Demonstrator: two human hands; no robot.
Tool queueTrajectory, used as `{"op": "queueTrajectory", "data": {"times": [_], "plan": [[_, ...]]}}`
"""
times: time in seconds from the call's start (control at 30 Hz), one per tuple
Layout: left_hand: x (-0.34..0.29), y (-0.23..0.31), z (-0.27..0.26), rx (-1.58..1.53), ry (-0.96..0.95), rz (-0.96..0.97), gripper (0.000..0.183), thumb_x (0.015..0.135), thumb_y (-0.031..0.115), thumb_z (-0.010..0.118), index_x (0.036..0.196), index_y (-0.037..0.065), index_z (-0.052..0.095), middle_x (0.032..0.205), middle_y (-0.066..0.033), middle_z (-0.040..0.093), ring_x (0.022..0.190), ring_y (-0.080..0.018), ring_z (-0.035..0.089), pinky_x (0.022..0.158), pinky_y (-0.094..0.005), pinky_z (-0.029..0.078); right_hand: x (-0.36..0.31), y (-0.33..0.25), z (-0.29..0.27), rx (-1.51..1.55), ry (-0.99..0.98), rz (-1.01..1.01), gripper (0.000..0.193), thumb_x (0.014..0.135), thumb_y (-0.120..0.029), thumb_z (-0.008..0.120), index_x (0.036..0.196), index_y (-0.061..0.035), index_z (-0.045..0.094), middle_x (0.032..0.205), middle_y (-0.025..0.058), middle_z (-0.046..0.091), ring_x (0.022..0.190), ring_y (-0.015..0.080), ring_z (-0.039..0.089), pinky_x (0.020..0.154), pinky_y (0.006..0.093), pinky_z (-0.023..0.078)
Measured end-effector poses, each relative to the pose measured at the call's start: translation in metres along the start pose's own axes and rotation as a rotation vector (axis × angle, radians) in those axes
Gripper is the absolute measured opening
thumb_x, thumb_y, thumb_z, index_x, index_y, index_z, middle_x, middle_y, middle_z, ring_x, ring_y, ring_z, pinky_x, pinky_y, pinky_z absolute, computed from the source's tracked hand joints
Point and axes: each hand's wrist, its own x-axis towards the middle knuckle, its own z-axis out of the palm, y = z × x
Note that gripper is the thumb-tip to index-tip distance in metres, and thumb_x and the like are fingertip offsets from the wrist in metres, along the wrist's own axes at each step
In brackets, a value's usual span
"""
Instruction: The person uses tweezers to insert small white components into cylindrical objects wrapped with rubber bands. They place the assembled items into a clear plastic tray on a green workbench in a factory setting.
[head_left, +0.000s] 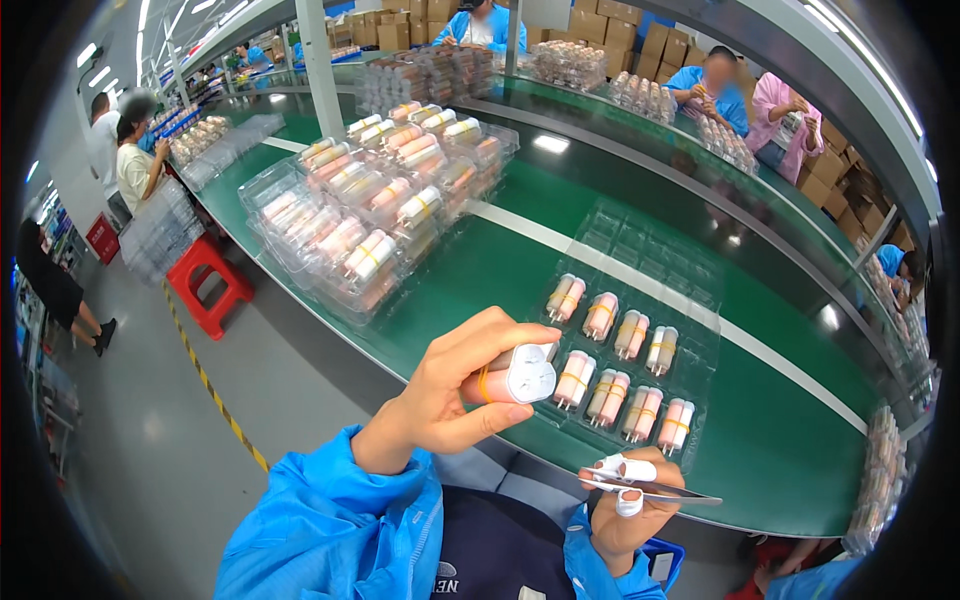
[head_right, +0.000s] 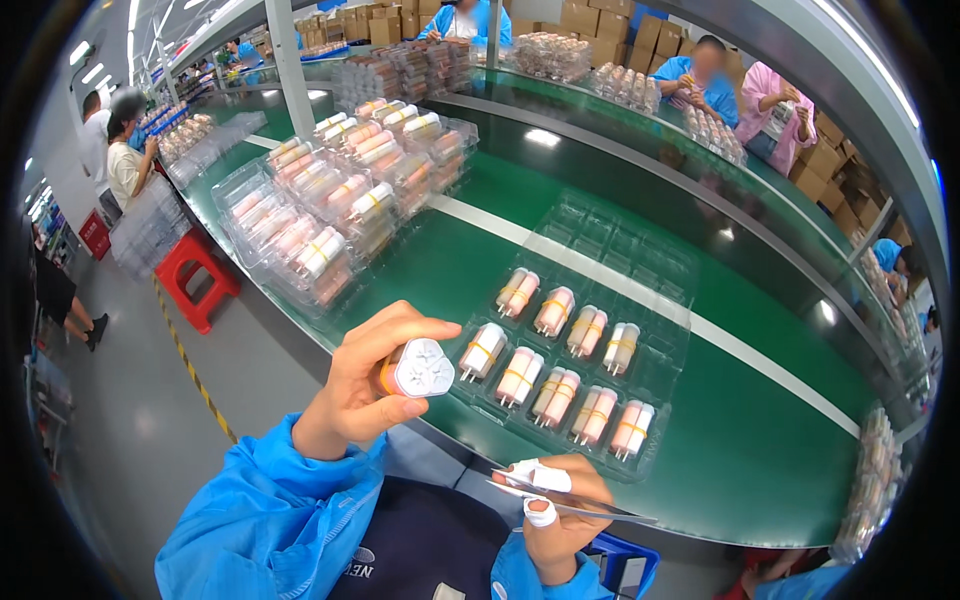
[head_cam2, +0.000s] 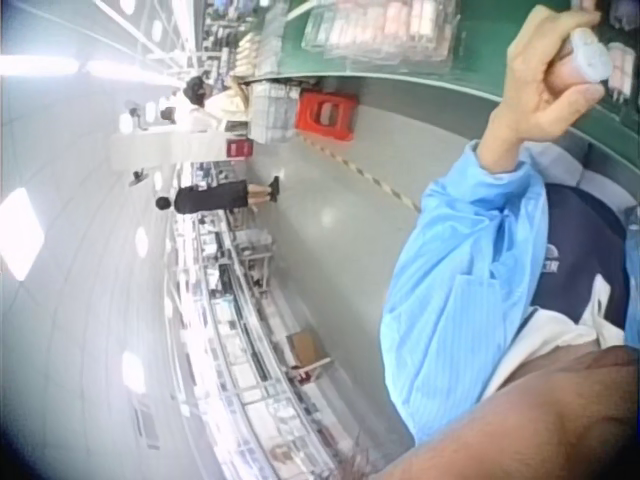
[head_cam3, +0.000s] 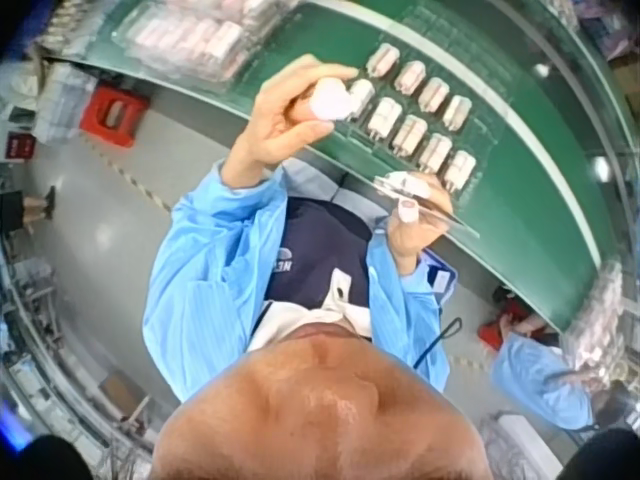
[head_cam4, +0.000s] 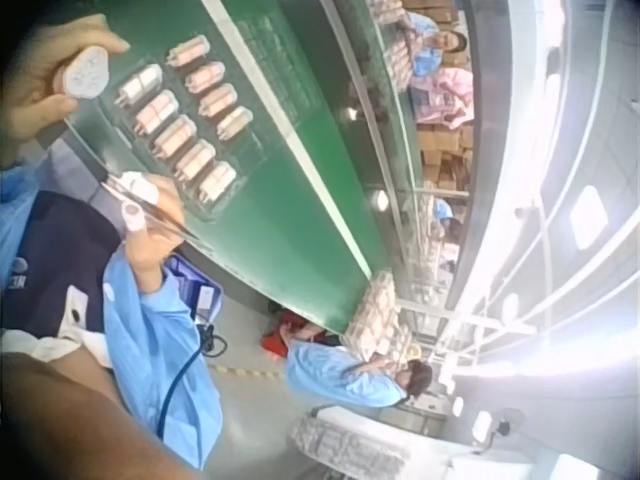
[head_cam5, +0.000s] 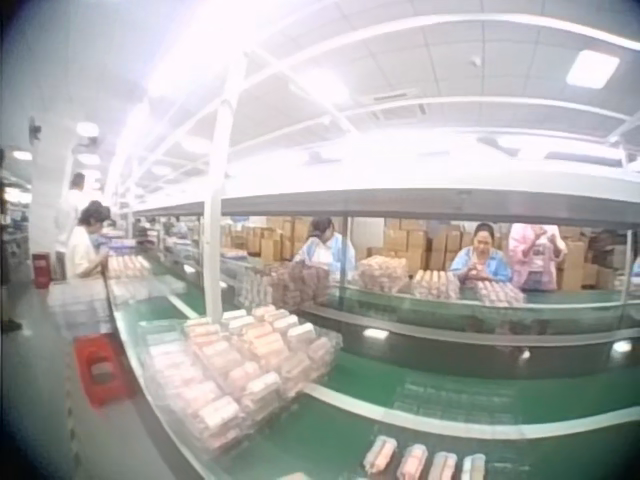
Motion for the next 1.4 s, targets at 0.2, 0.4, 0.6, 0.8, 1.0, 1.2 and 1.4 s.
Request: {"op": "queueTrajectory", "data": {"times": [0.2,0.4,0.6,0.8,1.0,1.2,1.4], "plan": [[0.001,-0.007,-0.001,0.094,-0.001,0.026,0.056,0.064,0.023,0.069,0.11,-0.007,0.061,0.086,-0.0133,0.058,0.073,-0.0197,0.051,0.063,-0.0287,0.038,0.002,0.006,-0.002,0.001,-0.01,0.027,0.032,0.084,-0.026,0.067,0.093,-0.0002,0.051,0.079,0.0154,0.055,0.059,0.0238,0.062,0.048,0.0318,0.056],[0.004,-0.015,0.002,0.17,-0.009,0.047,0.055,0.06,0.018,0.071,0.11,-0.005,0.062,0.085,-0.0136,0.058,0.072,-0.0195,0.053,0.061,-0.0286,0.04,0.006,0.01,-0.002,0.006,0.005,0.056,0.033,0.084,-0.027,0.068,0.093,0.0001,0.051,0.079,0.0151,0.055,0.059,0.0229,0.062,0.048,0.0319,0.056],[0.01,-0.018,0.013,0.243,-0.009,0.07,0.054,0.06,0.012,0.075,0.111,-0.001,0.064,0.082,-0.0106,0.055,0.07,-0.0206,0.05,0.06,-0.0296,0.038,0.009,0.012,-0.008,0.009,0.027,0.069,0.033,0.083,-0.027,0.069,0.093,0.0,0.052,0.08,0.015,0.055,0.059,0.0223,0.062,0.048,0.0315,0.057],[0.015,-0.018,0.026,0.348,-0.006,0.092,0.054,0.055,0.009,0.075,0.109,0.01,0.068,0.082,-0.0057,0.051,0.073,-0.0202,0.046,0.063,-0.0314,0.036,0.009,0.011,-0.021,-0.016,0.046,0.051,0.034,0.082,-0.027,0.07,0.093,0.0002,0.052,0.079,0.0155,0.056,0.059,0.0224,0.062,0.047,0.0313,0.056],[0.015,-0.019,0.036,0.396,0.031,0.131,0.054,0.054,0.008,0.074,0.106,0.019,0.071,0.086,-0.0037,0.049,0.08,-0.0219,0.044,0.072,-0.0332,0.036,0.005,0.004,-0.027,-0.023,0.054,0.036,0.033,0.083,-0.025,0.069,0.093,0.0006,0.052,0.08,0.016,0.056,0.061,0.0238,0.063,0.049,0.0328,0.056],[0.012,-0.012,0.033,0.432,0.057,0.173,0.054,0.055,0.007,0.074,0.106,0.022,0.071,0.089,-0.0039,0.049,0.085,-0.0237,0.043,0.076,-0.0349,0.037,0.0,0.0,-0.021,-0.004,0.047,0.039,0.032,0.083,-0.023,0.069,0.093,0.0012,0.052,0.081,0.0163,0.056,0.063,0.0246,0.063,0.05,0.0333,0.056],[0.004,-0.013,0.017,0.478,0.108,0.234,0.053,0.053,-0.002,0.071,0.102,0.017,0.071,0.089,-0.0055,0.051,0.08,-0.0221,0.043,0.067,-0.0307,0.037,-0.001,0.002,-0.012,0.082,-0.049,0.06,0.026,0.082,-0.013,0.068,0.098,0.0034,0.055,0.089,0.0194,0.058,0.074,0.027,0.065,0.064,0.0377,0.058]]}}
